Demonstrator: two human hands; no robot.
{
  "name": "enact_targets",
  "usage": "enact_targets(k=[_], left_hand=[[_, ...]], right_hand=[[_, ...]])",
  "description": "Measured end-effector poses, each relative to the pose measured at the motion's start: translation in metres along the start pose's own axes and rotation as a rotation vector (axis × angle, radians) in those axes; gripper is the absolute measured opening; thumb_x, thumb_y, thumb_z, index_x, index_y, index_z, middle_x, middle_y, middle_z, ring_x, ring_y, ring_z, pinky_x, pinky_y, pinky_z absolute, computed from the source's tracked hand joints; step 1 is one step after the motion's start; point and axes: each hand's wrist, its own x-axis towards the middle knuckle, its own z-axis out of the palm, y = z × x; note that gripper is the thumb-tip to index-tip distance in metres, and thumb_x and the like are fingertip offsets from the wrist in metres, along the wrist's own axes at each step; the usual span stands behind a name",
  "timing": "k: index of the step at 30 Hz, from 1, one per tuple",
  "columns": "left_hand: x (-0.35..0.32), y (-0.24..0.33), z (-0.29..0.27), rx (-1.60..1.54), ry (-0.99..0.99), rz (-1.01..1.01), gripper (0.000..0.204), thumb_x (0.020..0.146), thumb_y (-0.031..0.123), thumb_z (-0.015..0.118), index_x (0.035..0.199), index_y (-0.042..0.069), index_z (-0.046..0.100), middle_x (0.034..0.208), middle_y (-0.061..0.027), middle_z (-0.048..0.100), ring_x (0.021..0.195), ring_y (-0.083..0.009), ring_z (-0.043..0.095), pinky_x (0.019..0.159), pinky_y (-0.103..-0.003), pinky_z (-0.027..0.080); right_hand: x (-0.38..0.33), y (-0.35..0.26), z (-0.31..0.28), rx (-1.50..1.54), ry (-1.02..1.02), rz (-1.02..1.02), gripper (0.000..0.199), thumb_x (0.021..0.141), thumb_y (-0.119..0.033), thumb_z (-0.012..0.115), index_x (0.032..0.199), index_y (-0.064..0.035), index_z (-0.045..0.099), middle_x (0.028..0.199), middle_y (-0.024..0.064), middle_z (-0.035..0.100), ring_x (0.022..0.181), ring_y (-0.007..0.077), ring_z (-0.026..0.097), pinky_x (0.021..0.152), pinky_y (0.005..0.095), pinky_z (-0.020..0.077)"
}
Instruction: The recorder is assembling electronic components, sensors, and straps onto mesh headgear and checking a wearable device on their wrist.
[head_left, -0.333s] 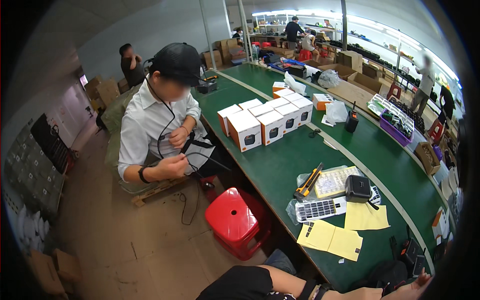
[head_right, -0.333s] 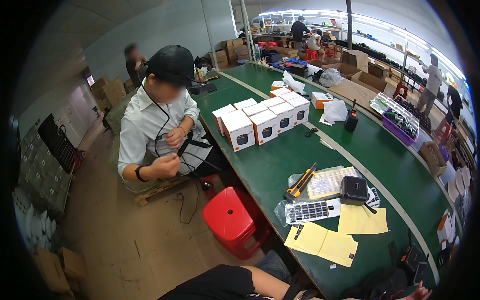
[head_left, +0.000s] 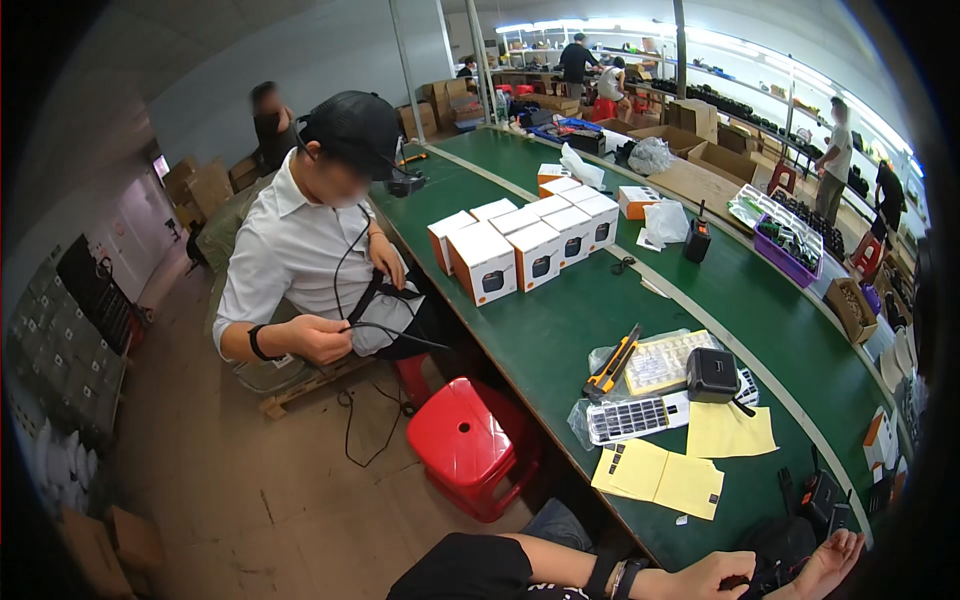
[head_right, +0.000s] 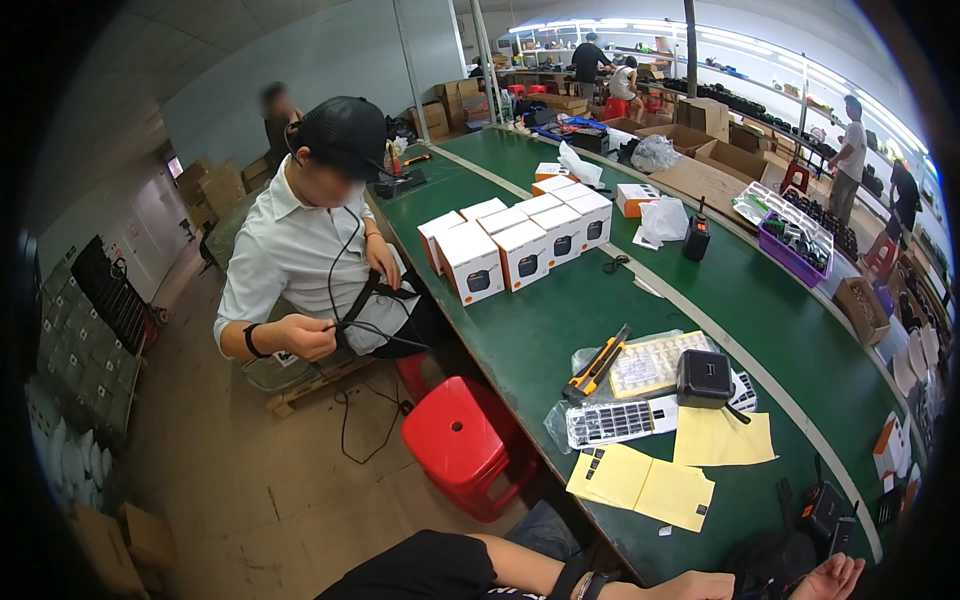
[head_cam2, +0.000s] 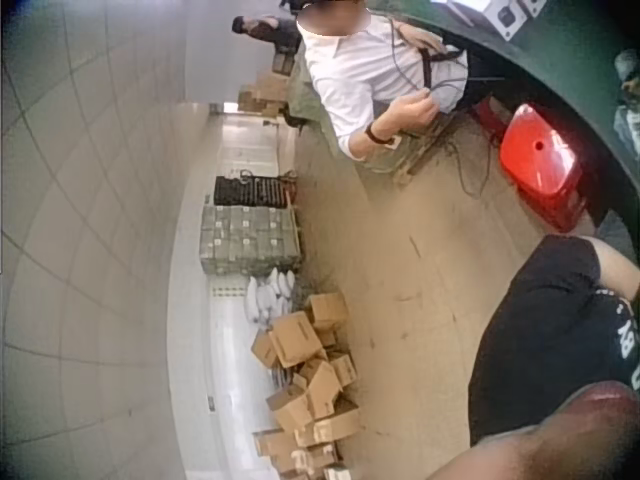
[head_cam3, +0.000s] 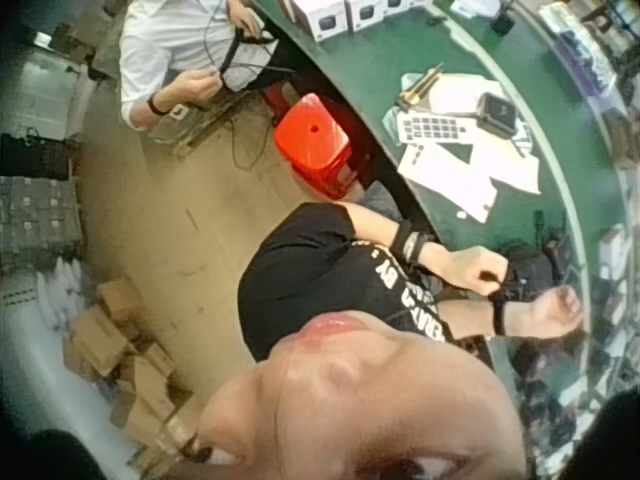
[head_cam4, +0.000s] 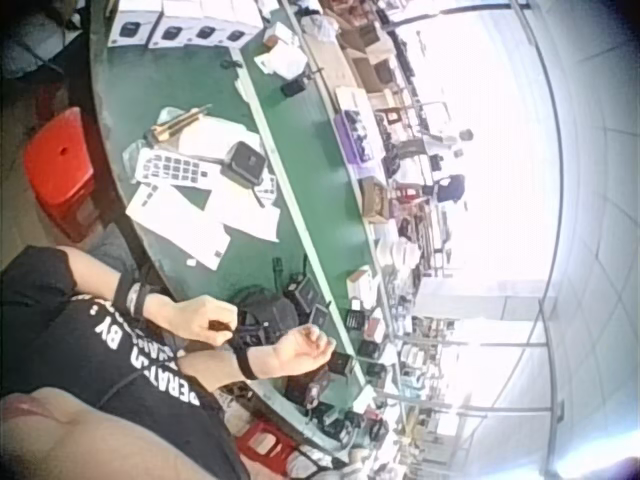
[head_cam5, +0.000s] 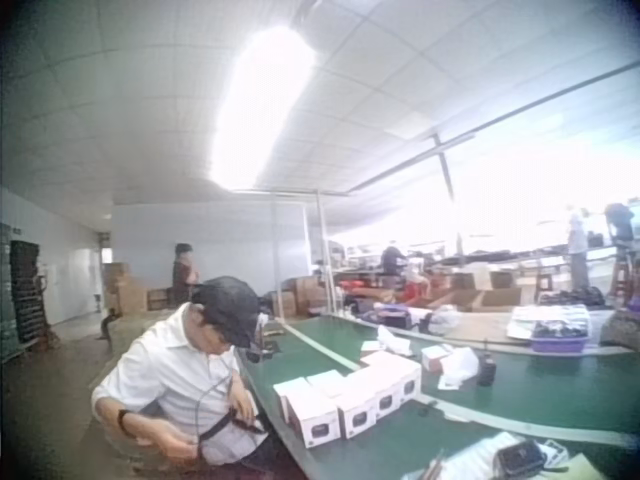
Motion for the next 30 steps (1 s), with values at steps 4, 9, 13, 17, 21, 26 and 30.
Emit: enact_targets(k=[4,9,13,17,21,26,30], left_hand=[[0.002,-0.007,-0.002,0.212,-0.051,0.137,0.016,0.075,0.016,0.062,0.072,0.002,0.054,0.072,-0.0106,0.054,0.063,-0.0264,0.055,0.054,-0.034,0.043],[0.003,0.001,0.005,0.188,-0.105,0.272,0.014,0.073,0.014,0.062,0.069,0.004,0.054,0.068,-0.0096,0.054,0.059,-0.0254,0.055,0.05,-0.032,0.042],[0.002,0.003,-0.007,0.161,-0.024,0.188,0.013,0.073,0.014,0.061,0.068,0.004,0.053,0.067,-0.0093,0.054,0.059,-0.0254,0.055,0.049,-0.032,0.042],[0.004,0.008,0.003,0.192,-0.105,0.241,0.015,0.074,0.017,0.061,0.07,0.005,0.054,0.067,-0.0085,0.052,0.056,-0.0251,0.054,0.047,-0.033,0.042],[-0.002,-0.003,0.028,0.453,-0.239,0.459,0.017,0.077,0.02,0.059,0.07,0.006,0.052,0.066,-0.0064,0.047,0.052,-0.021,0.051,0.042,-0.031,0.039],[-0.003,-0.011,0.033,0.559,-0.221,0.476,0.015,0.076,0.018,0.059,0.071,0.007,0.051,0.068,-0.0062,0.045,0.052,-0.0182,0.049,0.04,-0.028,0.038],[-0.003,-0.008,0.042,0.703,-0.23,0.459,0.022,0.075,0.025,0.06,0.073,0.004,0.054,0.069,-0.0078,0.044,0.058,-0.0201,0.05,0.047,-0.029,0.042]], right_hand=[[-0.002,0.013,0.009,0.306,-0.035,0.347,0.024,0.085,-0.002,0.048,0.062,-0.007,0.041,0.059,0.0049,0.041,0.058,0.0196,0.04,0.061,0.0328,0.0378],[-0.004,0.019,0.002,0.072,-0.096,0.045,0.022,0.088,-0.004,0.044,0.066,-0.0032,0.048,0.061,0.0097,0.051,0.059,0.0226,0.048,0.061,0.0349,0.0419],[-0.005,0.021,-0.005,-0.091,-0.175,-0.18,0.024,0.091,-0.008,0.042,0.072,0.0018,0.054,0.064,0.0144,0.058,0.057,0.0267,0.053,0.067,0.0379,0.0486],[0.007,0.015,-0.027,-0.105,-0.019,-0.303,0.023,0.089,-0.008,0.046,0.068,0.0007,0.052,0.058,0.0116,0.053,0.051,0.022,0.049,0.058,0.0346,0.0518],[0.007,0.033,-0.046,-0.784,0.007,-0.699,0.02,0.091,-0.01,0.047,0.102,0.0061,0.054,0.07,0.0027,0.044,0.068,0.0146,0.046,0.075,0.0325,0.0469],[0.002,0.05,-0.03,-0.787,0.114,-0.724,0.02,0.091,-0.011,0.047,0.101,0.0051,0.054,0.07,0.0025,0.044,0.067,0.0136,0.045,0.074,0.0314,0.0463],[-0.002,0.047,-0.023,-0.763,0.172,-0.686,0.02,0.092,-0.012,0.048,0.101,0.0041,0.055,0.07,0.0022,0.044,0.067,0.0126,0.045,0.074,0.0302,0.0458]])
